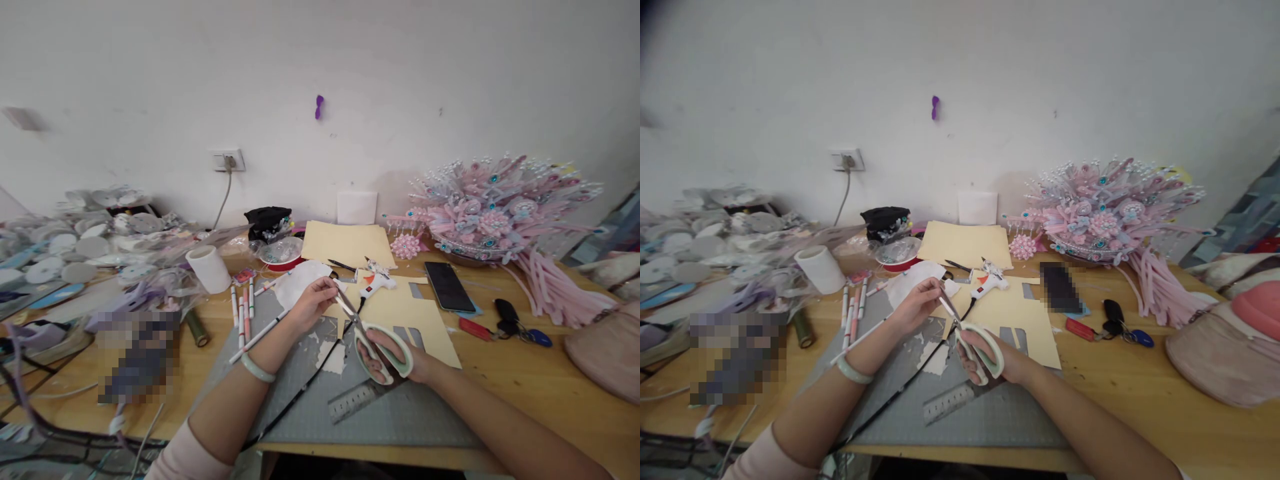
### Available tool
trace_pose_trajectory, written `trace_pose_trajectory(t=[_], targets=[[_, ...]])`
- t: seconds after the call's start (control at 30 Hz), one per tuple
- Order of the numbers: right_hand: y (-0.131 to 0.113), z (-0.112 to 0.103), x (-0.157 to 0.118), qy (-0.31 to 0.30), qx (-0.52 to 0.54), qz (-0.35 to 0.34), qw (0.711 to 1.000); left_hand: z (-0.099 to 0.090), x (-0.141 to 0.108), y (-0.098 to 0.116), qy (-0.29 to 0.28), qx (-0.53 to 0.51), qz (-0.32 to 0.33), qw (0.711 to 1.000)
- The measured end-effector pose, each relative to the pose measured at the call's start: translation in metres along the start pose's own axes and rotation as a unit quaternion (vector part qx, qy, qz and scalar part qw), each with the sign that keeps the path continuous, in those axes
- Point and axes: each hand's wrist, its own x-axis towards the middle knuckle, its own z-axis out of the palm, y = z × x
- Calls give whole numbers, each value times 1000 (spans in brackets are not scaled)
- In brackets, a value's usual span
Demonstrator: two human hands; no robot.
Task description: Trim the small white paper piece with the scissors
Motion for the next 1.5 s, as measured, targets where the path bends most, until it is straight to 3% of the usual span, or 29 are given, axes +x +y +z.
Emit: trace_pose_trajectory(t=[0.53,0.9,1.5], targets=[[3,-4,1,-8,-11,0,1000,2,-3,1,-52,56,-50,996],[4,-5,0,45,-91,-5,995,2,-3,0,-48,66,-49,995],[1,-4,0,38,-197,-64,977,5,-2,-1,-28,108,-45,993]])
